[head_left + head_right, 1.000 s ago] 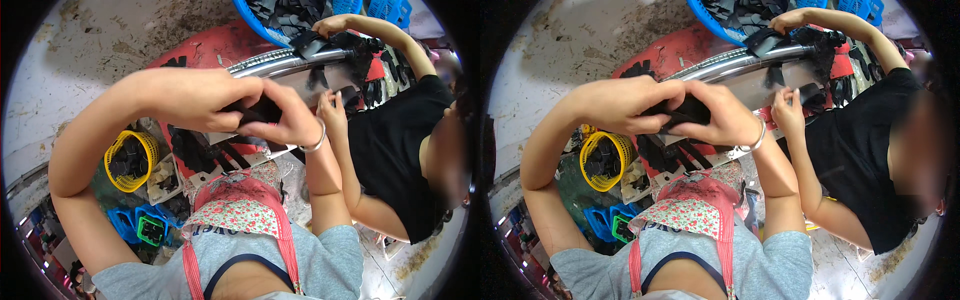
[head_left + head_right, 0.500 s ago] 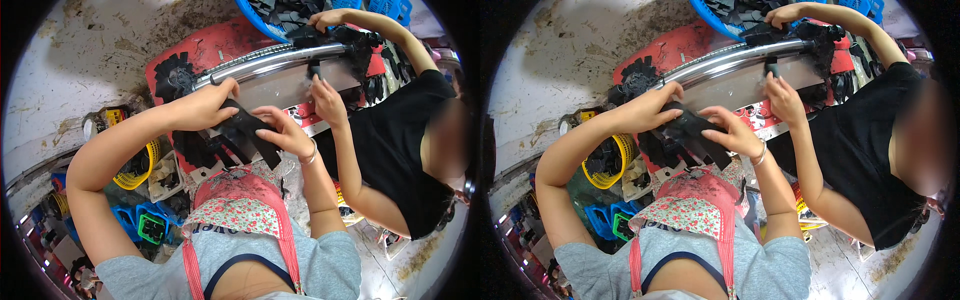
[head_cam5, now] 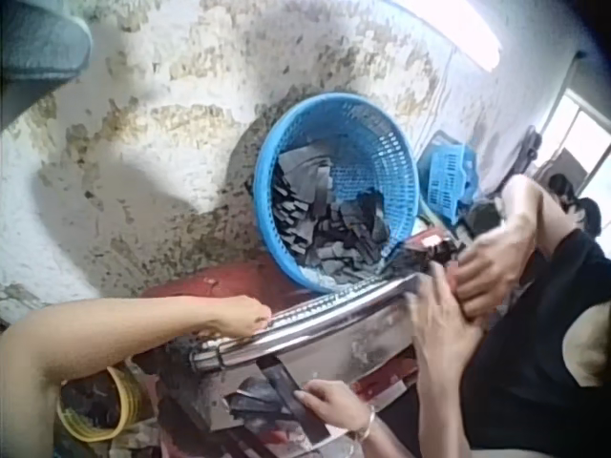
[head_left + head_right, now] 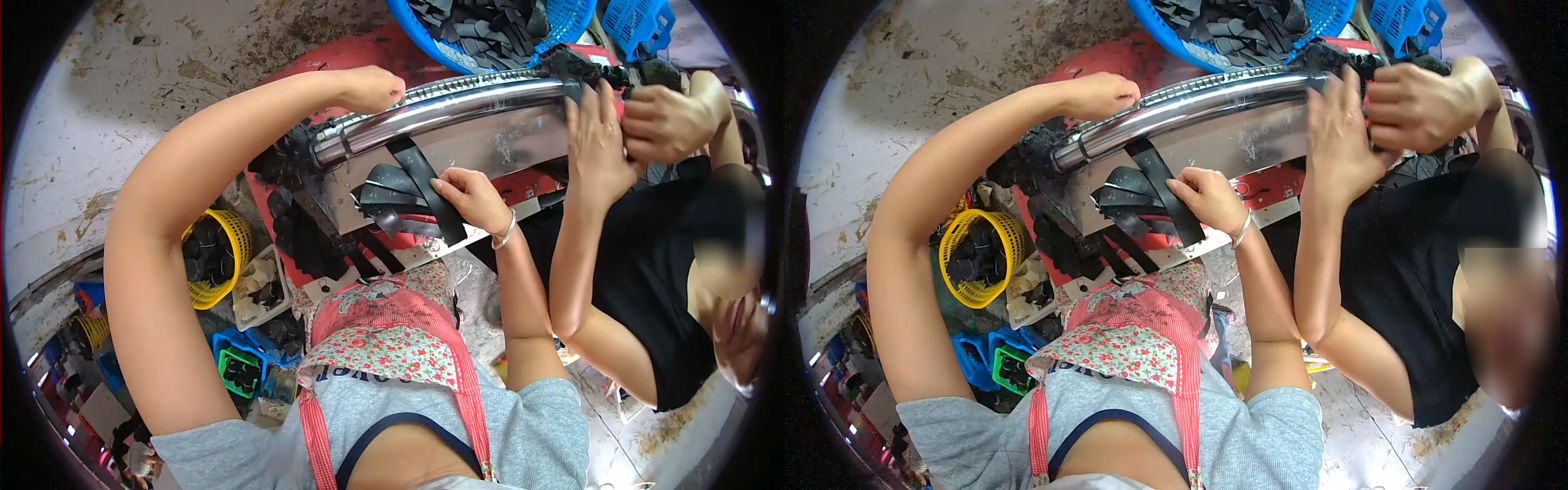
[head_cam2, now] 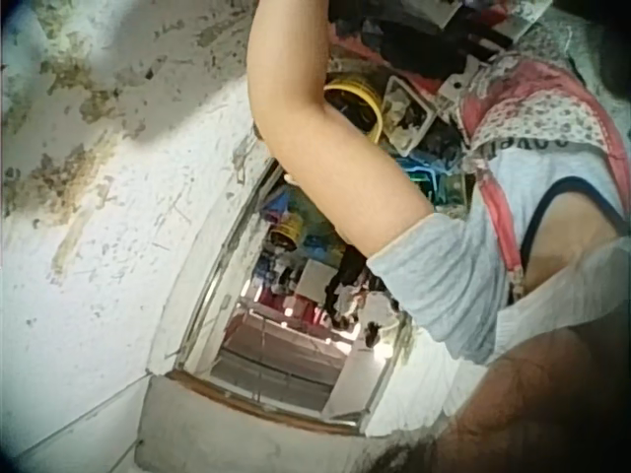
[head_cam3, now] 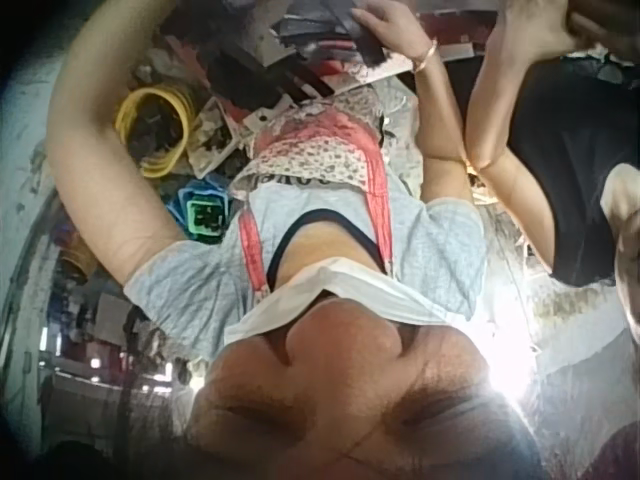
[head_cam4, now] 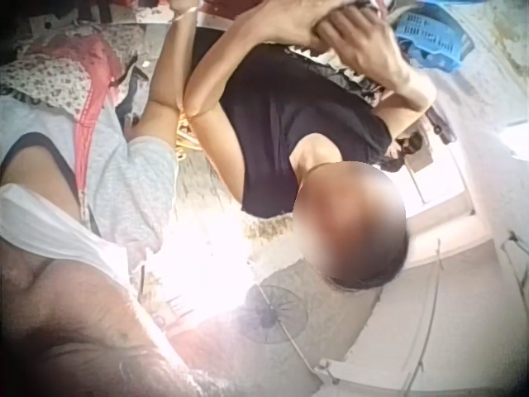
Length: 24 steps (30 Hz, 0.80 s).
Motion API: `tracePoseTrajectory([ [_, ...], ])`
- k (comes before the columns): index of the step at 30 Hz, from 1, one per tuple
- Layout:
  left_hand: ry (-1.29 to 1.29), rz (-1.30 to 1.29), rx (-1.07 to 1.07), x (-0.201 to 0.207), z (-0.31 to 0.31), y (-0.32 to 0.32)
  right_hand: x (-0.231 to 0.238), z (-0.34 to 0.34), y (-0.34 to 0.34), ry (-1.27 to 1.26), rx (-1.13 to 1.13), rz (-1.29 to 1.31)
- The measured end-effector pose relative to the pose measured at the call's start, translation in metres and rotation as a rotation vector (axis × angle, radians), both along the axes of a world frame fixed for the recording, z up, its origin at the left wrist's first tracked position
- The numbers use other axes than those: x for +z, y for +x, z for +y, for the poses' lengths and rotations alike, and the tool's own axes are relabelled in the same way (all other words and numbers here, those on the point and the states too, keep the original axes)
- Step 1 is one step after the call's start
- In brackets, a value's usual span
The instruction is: Feeding black shoe components through a roller machine and stacking the processed pieces.
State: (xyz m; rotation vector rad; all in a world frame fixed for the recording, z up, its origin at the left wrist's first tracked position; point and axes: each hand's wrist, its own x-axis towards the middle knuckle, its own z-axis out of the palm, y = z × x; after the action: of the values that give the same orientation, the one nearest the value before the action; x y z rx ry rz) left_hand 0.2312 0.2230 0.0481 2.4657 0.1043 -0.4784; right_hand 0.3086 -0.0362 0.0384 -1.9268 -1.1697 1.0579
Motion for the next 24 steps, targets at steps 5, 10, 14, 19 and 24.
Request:
tracePoseTrajectory([
  [5, -0.052, -0.036, -0.007, -0.017, -0.001, 0.007, 0.01, 0.001, 0.005, -0.035, -0.082, -0.093],
  [10, 0.037, -0.418, 0.055, -0.007, 0.033, 0.008, 0.006, -0.011, 0.012, 0.014, -0.001, 0.026],
  [14, 0.149, -0.558, 0.178, -0.001, 0.043, 0.003, 0.012, -0.003, 0.013, -0.092, -0.021, -0.053],
  [19, -0.081, -0.241, -0.158, -0.024, 0.008, -0.011, 0.012, 0.005, 0.015, -0.119, -0.07, -0.077],
  [24, -0.155, -0.256, 0.06, -0.02, -0.002, -0.013, 0.008, -0.001, 0.017, -0.088, -0.094, 0.115],
])
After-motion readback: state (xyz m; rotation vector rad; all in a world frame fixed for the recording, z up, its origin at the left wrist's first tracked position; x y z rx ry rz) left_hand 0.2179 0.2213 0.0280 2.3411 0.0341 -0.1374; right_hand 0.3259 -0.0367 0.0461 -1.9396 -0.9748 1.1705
